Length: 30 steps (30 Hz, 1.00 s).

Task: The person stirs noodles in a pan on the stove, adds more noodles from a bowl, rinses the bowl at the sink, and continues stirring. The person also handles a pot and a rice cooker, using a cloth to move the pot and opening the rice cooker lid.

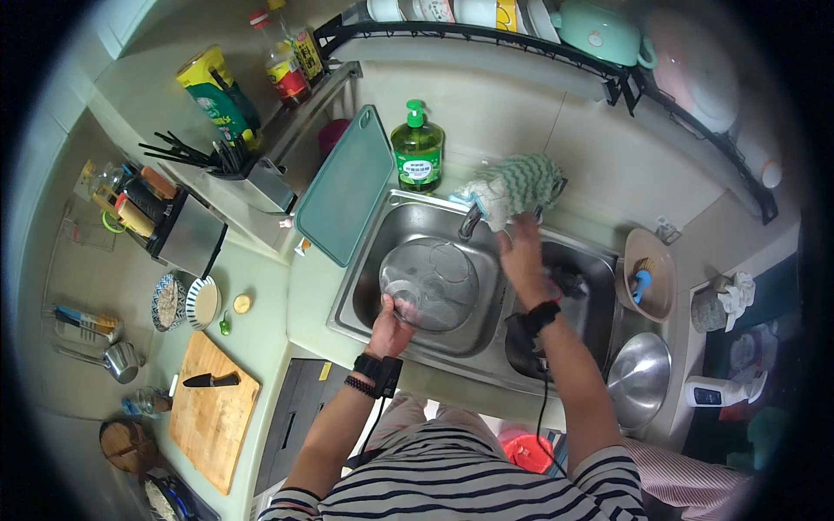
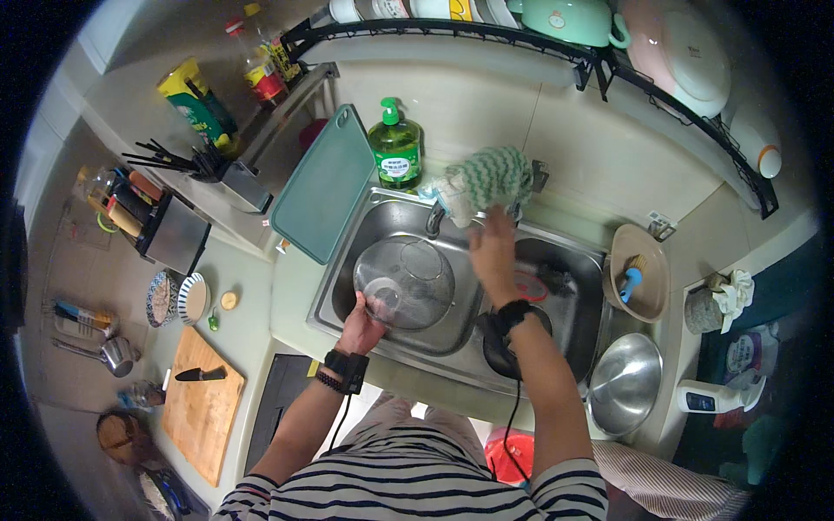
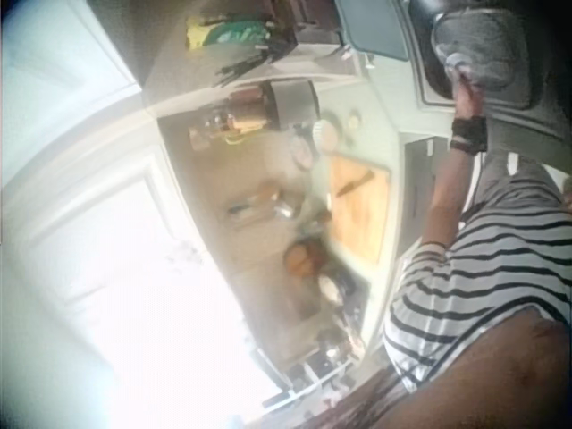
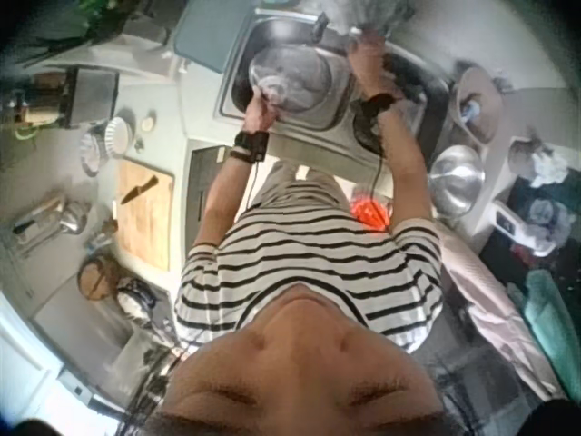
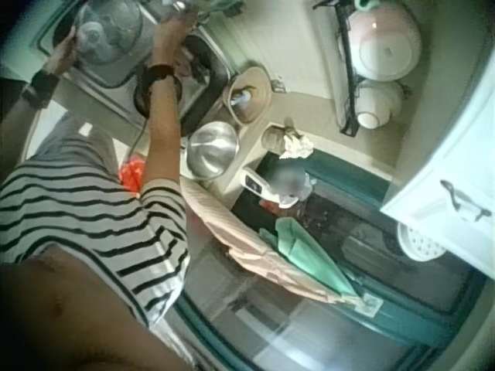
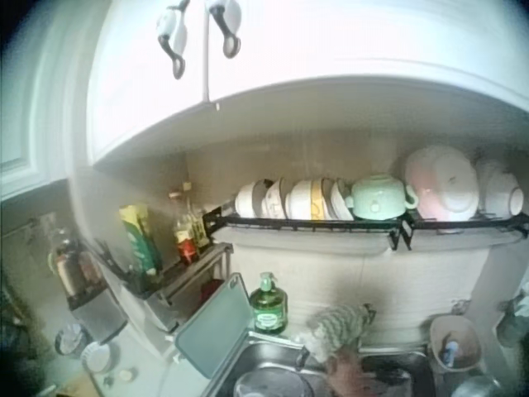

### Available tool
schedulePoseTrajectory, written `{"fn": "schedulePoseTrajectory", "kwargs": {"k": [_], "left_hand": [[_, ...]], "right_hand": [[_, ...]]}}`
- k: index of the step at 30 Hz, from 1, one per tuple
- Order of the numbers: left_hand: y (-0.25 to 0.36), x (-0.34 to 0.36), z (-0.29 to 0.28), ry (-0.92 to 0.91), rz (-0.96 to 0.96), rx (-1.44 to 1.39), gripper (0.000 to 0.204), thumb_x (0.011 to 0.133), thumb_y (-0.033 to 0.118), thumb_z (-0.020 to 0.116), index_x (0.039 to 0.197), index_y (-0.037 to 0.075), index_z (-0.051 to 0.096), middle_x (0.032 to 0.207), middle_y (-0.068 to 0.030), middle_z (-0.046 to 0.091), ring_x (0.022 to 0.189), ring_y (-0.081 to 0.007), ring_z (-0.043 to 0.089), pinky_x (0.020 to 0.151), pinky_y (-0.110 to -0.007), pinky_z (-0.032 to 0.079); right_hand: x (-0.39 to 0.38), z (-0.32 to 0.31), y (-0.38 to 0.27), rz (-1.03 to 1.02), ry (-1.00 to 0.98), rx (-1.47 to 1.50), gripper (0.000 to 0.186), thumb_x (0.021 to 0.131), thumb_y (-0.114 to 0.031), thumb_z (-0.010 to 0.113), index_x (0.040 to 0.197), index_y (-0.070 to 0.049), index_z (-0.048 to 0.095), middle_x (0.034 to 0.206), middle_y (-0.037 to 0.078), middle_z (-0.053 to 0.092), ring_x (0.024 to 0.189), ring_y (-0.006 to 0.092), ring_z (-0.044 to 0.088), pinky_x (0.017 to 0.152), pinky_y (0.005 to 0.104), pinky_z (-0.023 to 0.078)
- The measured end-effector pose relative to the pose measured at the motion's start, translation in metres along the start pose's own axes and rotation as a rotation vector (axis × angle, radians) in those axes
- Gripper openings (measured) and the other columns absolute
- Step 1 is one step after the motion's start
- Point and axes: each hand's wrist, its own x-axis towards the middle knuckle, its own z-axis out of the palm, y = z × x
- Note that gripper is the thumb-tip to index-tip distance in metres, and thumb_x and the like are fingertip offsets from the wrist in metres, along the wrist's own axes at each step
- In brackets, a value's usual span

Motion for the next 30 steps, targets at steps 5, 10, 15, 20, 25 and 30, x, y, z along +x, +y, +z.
{"fn": "schedulePoseTrajectory", "kwargs": {"k": [5,10,15,20,25,30], "left_hand": [[-0.004,0.022,-0.007,-0.035,-0.042,0.096,0.032,0.101,0.041,0.043,0.095,0.013,0.056,0.085,-0.0010,0.055,0.085,-0.0167,0.054,0.087,-0.039,0.044],[0.002,0.049,0.011,-0.264,-0.167,0.150,0.032,0.101,0.040,0.047,0.089,0.012,0.057,0.086,-0.0026,0.060,0.086,-0.0187,0.058,0.084,-0.038,0.048],[-0.001,0.069,0.047,-0.190,-0.184,0.369,0.028,0.101,0.036,0.048,0.093,0.011,0.056,0.093,-0.0039,0.061,0.091,-0.0210,0.062,0.082,-0.041,0.050],[-0.001,0.093,0.083,-0.201,-0.305,0.470,0.024,0.102,0.031,0.049,0.103,0.009,0.058,0.097,-0.0034,0.061,0.093,-0.0180,0.060,0.085,-0.042,0.050],[-0.002,0.097,0.101,-0.186,-0.324,0.564,0.022,0.102,0.027,0.048,0.111,0.008,0.056,0.105,-0.0039,0.060,0.094,-0.0173,0.060,0.084,-0.038,0.051],[0.004,0.085,0.094,-0.198,-0.217,0.854,0.024,0.103,0.026,0.045,0.114,0.006,0.055,0.106,-0.0029,0.061,0.093,-0.0138,0.058,0.082,-0.032,0.049]], "right_hand": [[0.010,0.026,0.062,0.400,-0.288,0.580,0.033,0.081,-0.017,0.071,0.108,-0.002,0.060,0.117,0.019,0.057,0.113,0.0348,0.053,0.098,0.0376,0.041],[-0.014,0.027,0.051,0.166,-0.182,0.432,0.038,0.082,-0.013,0.070,0.116,-0.001,0.060,0.130,0.019,0.051,0.118,0.0365,0.051,0.101,0.0447,0.040],[-0.063,0.017,-0.007,0.131,0.065,0.266,0.039,0.083,-0.008,0.067,0.120,-0.001,0.057,0.141,0.018,0.043,0.131,0.0375,0.042,0.108,0.0439,0.036],[-0.120,0.022,-0.062,0.024,-0.209,0.387,0.048,0.087,-0.006,0.062,0.132,0.000,0.048,0.147,0.018,0.036,0.137,0.0374,0.035,0.112,0.0448,0.031],[-0.115,0.030,-0.079,-0.121,-0.231,0.252,0.051,0.090,-0.012,0.058,0.136,0.003,0.042,0.147,0.020,0.035,0.138,0.0382,0.032,0.115,0.0469,0.024],[-0.056,0.049,-0.062,-0.007,-0.418,0.390,0.050,0.094,-0.017,0.053,0.136,0.006,0.040,0.146,0.022,0.036,0.136,0.0395,0.034,0.114,0.0511,0.025]]}}
